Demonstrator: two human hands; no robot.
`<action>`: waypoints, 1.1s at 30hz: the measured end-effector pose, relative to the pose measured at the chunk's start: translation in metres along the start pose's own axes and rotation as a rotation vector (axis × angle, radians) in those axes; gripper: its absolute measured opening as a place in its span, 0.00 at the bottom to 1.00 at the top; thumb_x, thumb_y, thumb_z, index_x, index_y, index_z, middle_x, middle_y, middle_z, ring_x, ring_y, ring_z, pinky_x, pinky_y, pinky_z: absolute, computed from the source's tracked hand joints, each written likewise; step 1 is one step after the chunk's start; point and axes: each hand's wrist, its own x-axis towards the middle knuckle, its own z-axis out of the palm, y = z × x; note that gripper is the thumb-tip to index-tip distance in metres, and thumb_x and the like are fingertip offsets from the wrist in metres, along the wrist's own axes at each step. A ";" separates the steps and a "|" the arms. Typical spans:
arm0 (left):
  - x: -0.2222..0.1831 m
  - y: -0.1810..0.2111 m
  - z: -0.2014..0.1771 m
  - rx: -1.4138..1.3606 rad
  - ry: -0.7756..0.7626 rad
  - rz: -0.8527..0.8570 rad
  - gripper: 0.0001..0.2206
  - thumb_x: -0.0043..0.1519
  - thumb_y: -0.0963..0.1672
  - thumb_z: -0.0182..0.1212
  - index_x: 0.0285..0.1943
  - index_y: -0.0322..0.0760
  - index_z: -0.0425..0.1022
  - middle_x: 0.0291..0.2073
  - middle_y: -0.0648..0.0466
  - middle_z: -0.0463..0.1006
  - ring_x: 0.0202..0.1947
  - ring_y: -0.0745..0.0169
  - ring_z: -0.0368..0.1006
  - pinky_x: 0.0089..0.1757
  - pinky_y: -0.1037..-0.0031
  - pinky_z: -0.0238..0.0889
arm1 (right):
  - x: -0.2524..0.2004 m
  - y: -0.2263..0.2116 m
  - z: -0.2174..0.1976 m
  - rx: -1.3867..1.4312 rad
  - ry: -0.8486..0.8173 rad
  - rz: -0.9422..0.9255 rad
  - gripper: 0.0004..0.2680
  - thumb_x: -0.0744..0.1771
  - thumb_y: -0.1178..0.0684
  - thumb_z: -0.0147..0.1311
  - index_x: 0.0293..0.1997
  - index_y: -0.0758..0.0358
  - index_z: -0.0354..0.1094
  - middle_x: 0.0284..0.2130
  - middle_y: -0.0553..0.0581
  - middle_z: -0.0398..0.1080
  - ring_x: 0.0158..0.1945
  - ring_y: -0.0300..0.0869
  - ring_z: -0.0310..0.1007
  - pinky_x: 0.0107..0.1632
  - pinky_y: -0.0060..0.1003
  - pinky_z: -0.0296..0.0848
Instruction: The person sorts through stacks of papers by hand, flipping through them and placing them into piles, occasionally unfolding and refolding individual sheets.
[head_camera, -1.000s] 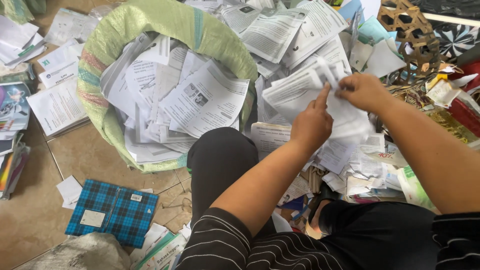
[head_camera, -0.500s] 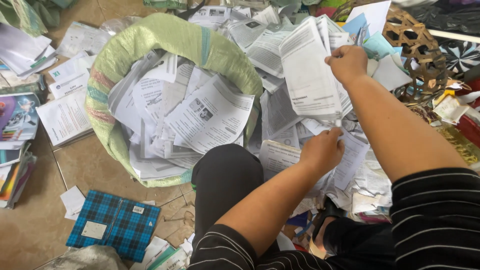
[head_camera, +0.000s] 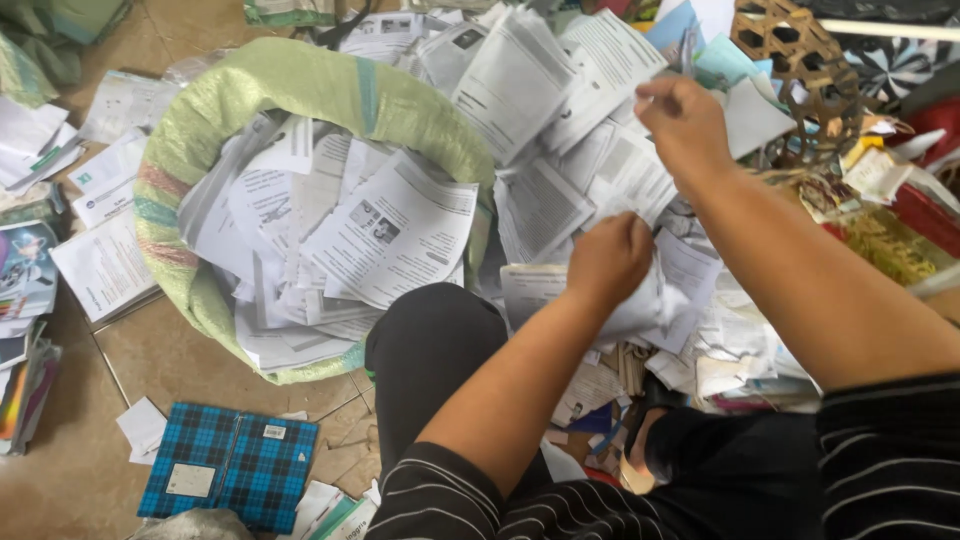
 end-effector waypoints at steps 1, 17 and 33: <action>0.000 0.005 -0.005 -0.034 0.064 0.035 0.12 0.65 0.45 0.51 0.45 0.34 0.80 0.38 0.39 0.81 0.41 0.35 0.76 0.45 0.55 0.69 | -0.025 -0.005 -0.011 -0.076 -0.077 -0.104 0.09 0.71 0.55 0.60 0.57 0.67 0.73 0.48 0.57 0.77 0.50 0.39 0.74 0.54 0.33 0.72; 0.002 0.036 -0.022 -0.506 -0.003 0.144 0.19 0.59 0.40 0.39 0.47 0.34 0.81 0.47 0.44 0.81 0.42 0.56 0.76 0.48 0.71 0.69 | -0.220 -0.008 -0.100 0.212 -0.153 0.274 0.07 0.68 0.59 0.55 0.51 0.64 0.72 0.39 0.46 0.76 0.42 0.32 0.71 0.47 0.29 0.71; -0.001 0.044 0.006 -0.722 -0.445 -0.333 0.20 0.69 0.44 0.51 0.67 0.26 0.69 0.60 0.45 0.75 0.62 0.56 0.66 0.61 0.69 0.55 | -0.211 0.076 -0.205 1.214 0.223 0.138 0.13 0.69 0.64 0.52 0.62 0.70 0.68 0.57 0.60 0.74 0.63 0.48 0.73 0.72 0.44 0.68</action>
